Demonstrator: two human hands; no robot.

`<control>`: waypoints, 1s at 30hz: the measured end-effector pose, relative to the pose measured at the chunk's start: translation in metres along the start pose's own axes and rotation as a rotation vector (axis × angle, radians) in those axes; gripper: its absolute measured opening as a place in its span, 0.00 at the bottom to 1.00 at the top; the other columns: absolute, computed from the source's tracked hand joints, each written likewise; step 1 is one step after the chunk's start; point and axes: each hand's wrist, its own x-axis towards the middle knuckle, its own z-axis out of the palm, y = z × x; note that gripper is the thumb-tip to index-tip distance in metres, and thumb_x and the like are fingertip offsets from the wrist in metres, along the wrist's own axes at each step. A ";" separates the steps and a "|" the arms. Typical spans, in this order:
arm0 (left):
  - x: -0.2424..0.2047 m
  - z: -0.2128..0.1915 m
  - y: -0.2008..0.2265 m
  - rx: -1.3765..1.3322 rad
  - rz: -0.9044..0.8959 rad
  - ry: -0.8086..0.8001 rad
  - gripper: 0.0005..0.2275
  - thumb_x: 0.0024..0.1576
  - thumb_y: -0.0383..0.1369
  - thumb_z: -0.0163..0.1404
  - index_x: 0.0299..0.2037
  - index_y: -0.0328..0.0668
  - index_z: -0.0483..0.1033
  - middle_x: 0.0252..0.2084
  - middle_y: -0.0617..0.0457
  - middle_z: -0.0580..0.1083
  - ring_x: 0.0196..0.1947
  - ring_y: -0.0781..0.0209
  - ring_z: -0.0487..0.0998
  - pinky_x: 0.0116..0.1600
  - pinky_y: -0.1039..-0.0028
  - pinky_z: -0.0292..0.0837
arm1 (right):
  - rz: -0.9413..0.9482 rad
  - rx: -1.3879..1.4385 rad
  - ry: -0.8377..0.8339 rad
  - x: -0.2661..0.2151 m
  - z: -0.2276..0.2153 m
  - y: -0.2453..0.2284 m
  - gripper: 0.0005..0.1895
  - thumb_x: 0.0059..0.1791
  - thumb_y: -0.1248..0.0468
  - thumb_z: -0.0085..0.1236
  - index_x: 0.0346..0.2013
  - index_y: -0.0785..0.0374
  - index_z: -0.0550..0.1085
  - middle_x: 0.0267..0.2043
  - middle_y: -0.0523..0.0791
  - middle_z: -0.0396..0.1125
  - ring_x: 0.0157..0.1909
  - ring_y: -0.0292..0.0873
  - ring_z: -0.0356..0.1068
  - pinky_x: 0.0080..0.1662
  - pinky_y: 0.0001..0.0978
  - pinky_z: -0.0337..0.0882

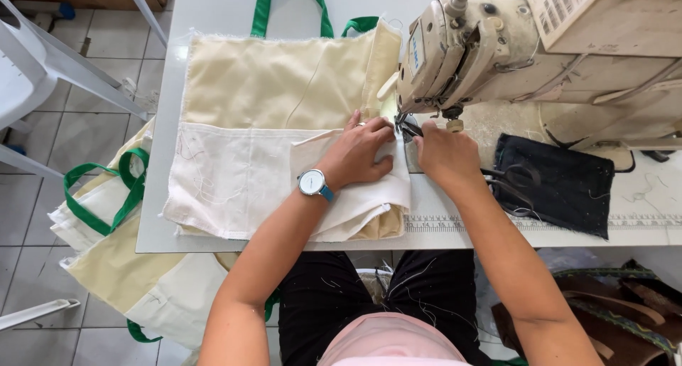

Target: A person is aligning fabric components for a bag at a sewing machine and using scissors to trim excess material.

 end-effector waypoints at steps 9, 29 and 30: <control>-0.001 0.002 0.000 0.013 0.034 0.057 0.17 0.46 0.43 0.55 0.43 0.50 0.74 0.48 0.52 0.73 0.53 0.42 0.79 0.66 0.27 0.54 | 0.237 0.038 0.121 -0.010 -0.006 0.071 0.25 0.64 0.48 0.32 0.49 0.60 0.75 0.38 0.58 0.76 0.45 0.66 0.77 0.46 0.60 0.75; -0.051 -0.021 0.099 0.311 0.098 -0.270 0.16 0.50 0.32 0.52 0.50 0.46 0.73 0.49 0.48 0.75 0.60 0.38 0.74 0.65 0.33 0.58 | -0.526 0.224 0.846 -0.105 0.047 0.071 0.03 0.52 0.63 0.59 0.33 0.55 0.77 0.35 0.43 0.63 0.40 0.52 0.66 0.45 0.44 0.65; -0.049 -0.017 0.092 0.255 0.104 -0.231 0.13 0.51 0.30 0.49 0.46 0.46 0.74 0.45 0.49 0.76 0.56 0.37 0.77 0.64 0.34 0.60 | -0.690 0.360 0.820 -0.121 0.048 0.045 0.03 0.49 0.64 0.59 0.31 0.55 0.79 0.34 0.45 0.66 0.39 0.54 0.68 0.44 0.45 0.66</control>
